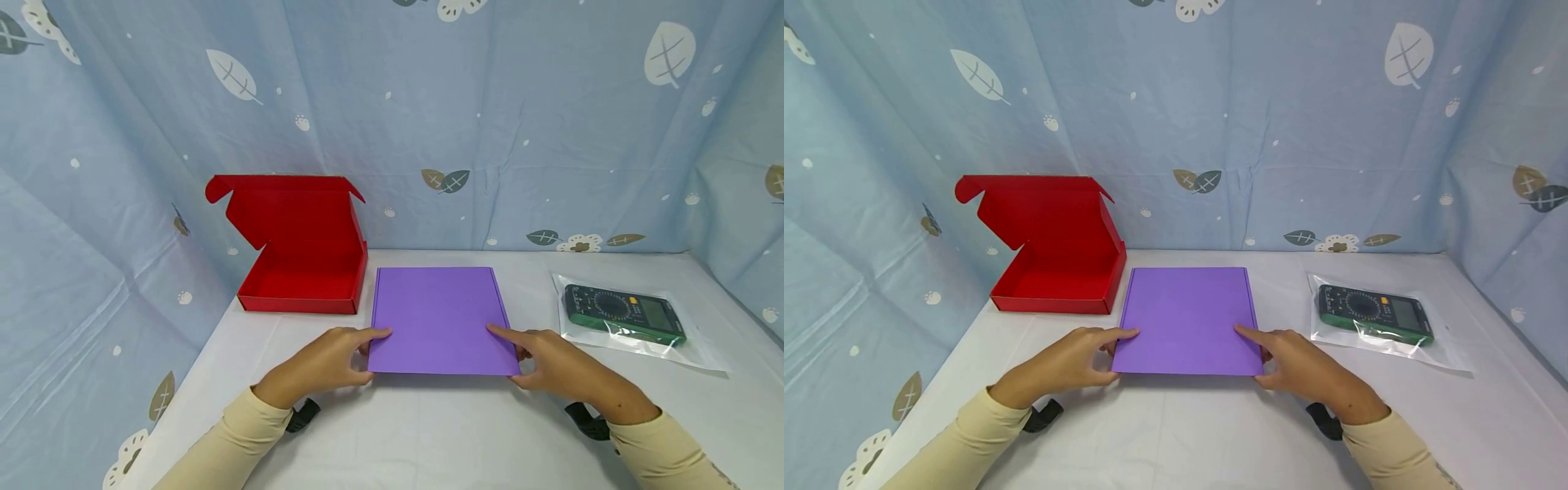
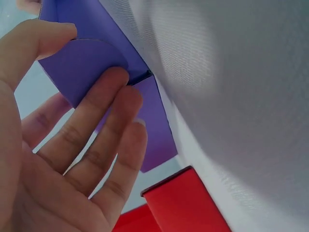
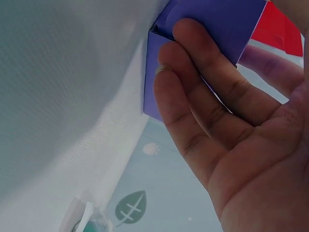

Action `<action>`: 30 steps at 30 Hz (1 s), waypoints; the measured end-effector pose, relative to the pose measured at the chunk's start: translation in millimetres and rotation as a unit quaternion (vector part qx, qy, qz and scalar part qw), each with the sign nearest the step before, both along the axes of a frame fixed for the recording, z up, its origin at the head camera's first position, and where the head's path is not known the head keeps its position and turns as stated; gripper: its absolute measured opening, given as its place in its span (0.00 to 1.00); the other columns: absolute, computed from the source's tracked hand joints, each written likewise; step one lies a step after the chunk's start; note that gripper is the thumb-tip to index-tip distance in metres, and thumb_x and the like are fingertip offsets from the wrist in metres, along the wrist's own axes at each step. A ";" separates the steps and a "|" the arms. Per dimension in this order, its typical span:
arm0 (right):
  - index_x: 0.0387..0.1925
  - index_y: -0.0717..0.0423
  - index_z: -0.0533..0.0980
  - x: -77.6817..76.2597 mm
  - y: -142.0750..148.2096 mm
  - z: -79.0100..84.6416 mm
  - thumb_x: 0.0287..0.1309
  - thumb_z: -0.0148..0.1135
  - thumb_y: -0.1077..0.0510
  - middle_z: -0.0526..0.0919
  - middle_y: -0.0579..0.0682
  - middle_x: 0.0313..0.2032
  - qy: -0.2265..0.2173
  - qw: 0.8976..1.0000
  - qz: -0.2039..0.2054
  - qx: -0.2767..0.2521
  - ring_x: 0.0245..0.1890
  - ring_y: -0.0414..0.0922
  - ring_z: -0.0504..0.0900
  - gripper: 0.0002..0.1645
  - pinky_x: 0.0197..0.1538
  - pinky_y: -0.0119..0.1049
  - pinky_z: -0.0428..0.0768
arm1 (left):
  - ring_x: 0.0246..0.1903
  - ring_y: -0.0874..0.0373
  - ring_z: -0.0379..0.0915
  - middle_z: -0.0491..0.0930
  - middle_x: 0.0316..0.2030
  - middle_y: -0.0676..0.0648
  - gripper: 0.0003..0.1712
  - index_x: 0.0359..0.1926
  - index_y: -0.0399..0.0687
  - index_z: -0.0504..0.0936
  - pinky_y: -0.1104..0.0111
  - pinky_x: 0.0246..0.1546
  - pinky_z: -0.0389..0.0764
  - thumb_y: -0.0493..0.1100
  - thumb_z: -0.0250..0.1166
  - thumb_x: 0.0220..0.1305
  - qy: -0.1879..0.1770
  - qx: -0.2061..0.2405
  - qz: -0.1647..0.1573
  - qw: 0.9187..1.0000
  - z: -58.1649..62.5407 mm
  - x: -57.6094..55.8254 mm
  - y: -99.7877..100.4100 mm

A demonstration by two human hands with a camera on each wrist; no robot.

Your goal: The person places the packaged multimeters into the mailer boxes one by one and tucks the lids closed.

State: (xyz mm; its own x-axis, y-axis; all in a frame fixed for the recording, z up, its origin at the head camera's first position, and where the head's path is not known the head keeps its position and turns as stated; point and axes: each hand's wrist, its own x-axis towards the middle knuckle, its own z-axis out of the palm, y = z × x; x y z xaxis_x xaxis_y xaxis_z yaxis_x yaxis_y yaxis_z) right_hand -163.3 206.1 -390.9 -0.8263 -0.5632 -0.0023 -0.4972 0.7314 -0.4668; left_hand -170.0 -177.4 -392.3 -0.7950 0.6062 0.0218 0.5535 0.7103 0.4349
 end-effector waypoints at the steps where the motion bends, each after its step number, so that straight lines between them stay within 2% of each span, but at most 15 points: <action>1: 0.70 0.59 0.68 0.1 -0.2 -0.1 0.45 0.76 0.62 0.83 0.41 0.35 0.001 1.000 0.000 0.000 0.34 0.34 0.77 0.48 0.34 0.26 0.75 | 0.32 0.62 0.74 0.82 0.35 0.59 0.41 0.69 0.51 0.73 0.75 0.32 0.74 0.44 0.75 0.53 0.005 -0.005 0.003 1.000 0.0 0.5 0.1; 6: 0.70 0.60 0.68 0.2 -1.0 -0.6 0.45 0.76 0.63 0.81 0.40 0.33 0.004 1.000 -0.003 0.003 0.33 0.35 0.76 0.48 0.31 0.26 0.74 | 0.36 0.61 0.75 0.81 0.36 0.56 0.41 0.69 0.56 0.74 0.73 0.36 0.73 0.46 0.75 0.53 0.021 -0.024 0.020 0.999 -0.1 2.2 1.1; 11: 0.69 0.60 0.68 0.1 -1.2 -0.9 0.45 0.76 0.63 0.80 0.39 0.31 0.011 1.000 -0.002 0.009 0.33 0.35 0.75 0.48 0.31 0.26 0.74 | 0.35 0.61 0.74 0.80 0.35 0.56 0.40 0.68 0.56 0.74 0.72 0.35 0.72 0.46 0.75 0.52 0.030 -0.030 0.024 0.999 0.5 3.1 1.5; 19: 0.70 0.60 0.67 -0.6 -1.8 -0.6 0.44 0.76 0.64 0.79 0.38 0.31 0.005 1.000 0.002 0.011 0.33 0.35 0.76 0.49 0.33 0.27 0.74 | 0.31 0.69 0.68 0.80 0.32 0.59 0.39 0.66 0.59 0.77 0.71 0.34 0.70 0.49 0.75 0.50 0.084 -0.061 0.023 0.994 0.8 4.0 2.1; 30: 0.70 0.59 0.67 -0.5 -1.7 -1.4 0.45 0.76 0.64 0.81 0.37 0.32 0.012 1.000 0.003 0.015 0.34 0.34 0.76 0.48 0.34 0.27 0.75 | 0.31 0.68 0.69 0.80 0.31 0.60 0.39 0.65 0.60 0.77 0.70 0.34 0.71 0.49 0.75 0.49 0.103 -0.065 0.023 0.992 -0.7 3.7 2.0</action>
State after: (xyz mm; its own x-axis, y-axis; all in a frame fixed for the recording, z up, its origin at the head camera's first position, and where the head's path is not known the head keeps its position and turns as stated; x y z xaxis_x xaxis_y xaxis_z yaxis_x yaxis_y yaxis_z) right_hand -163.8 204.3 -392.2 -0.8227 -0.5685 0.0003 -0.5126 0.7415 -0.4329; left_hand -166.3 -175.4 -393.0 -0.8090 0.5773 0.1105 0.5864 0.7796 0.2199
